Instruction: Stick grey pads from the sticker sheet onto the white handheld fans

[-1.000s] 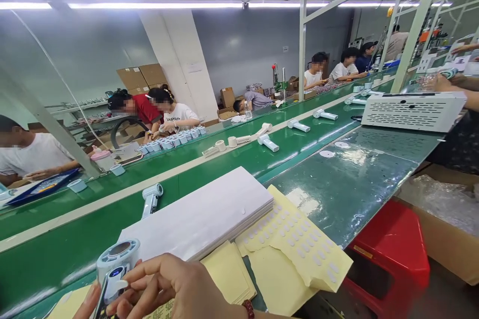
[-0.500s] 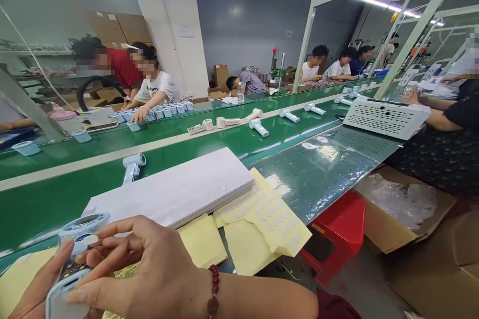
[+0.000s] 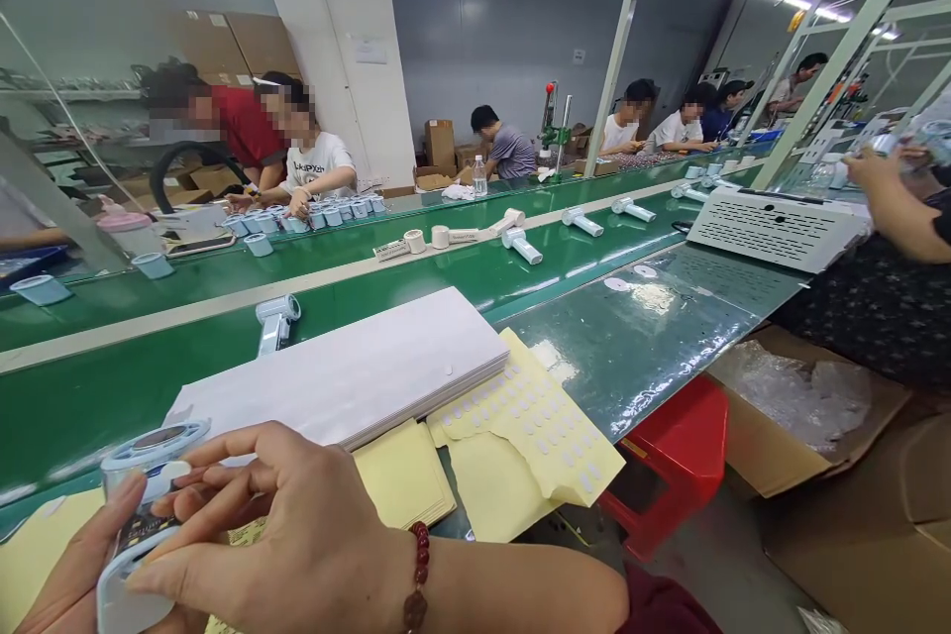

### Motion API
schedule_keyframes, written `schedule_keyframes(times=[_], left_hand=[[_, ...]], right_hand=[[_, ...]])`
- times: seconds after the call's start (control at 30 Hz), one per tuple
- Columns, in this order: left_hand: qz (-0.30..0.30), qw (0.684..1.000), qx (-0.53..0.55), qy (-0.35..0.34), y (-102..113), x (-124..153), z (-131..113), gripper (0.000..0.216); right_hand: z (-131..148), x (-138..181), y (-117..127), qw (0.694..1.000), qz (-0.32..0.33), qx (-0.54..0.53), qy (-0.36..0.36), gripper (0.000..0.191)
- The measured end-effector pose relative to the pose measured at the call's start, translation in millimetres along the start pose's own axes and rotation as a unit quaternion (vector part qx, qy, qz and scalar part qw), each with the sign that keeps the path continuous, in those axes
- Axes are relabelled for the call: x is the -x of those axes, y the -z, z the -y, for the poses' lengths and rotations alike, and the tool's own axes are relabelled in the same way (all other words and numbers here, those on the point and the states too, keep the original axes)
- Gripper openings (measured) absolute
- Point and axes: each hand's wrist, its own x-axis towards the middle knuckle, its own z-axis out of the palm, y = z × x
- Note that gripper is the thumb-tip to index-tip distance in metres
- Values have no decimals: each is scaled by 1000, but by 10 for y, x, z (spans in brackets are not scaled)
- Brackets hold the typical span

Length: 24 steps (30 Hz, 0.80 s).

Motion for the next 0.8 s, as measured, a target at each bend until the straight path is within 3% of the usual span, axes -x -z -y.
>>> schedule_keyframes(times=[0.63,0.8], left_hand=[[7,1000,13,-4,0,11,11,22],[8,1000,9,0,7,9,-10,21]], right_hand=[[51,-3,-28,999,-18,10,-33,65],[-5,23,-35,999,-20,35,13,63]])
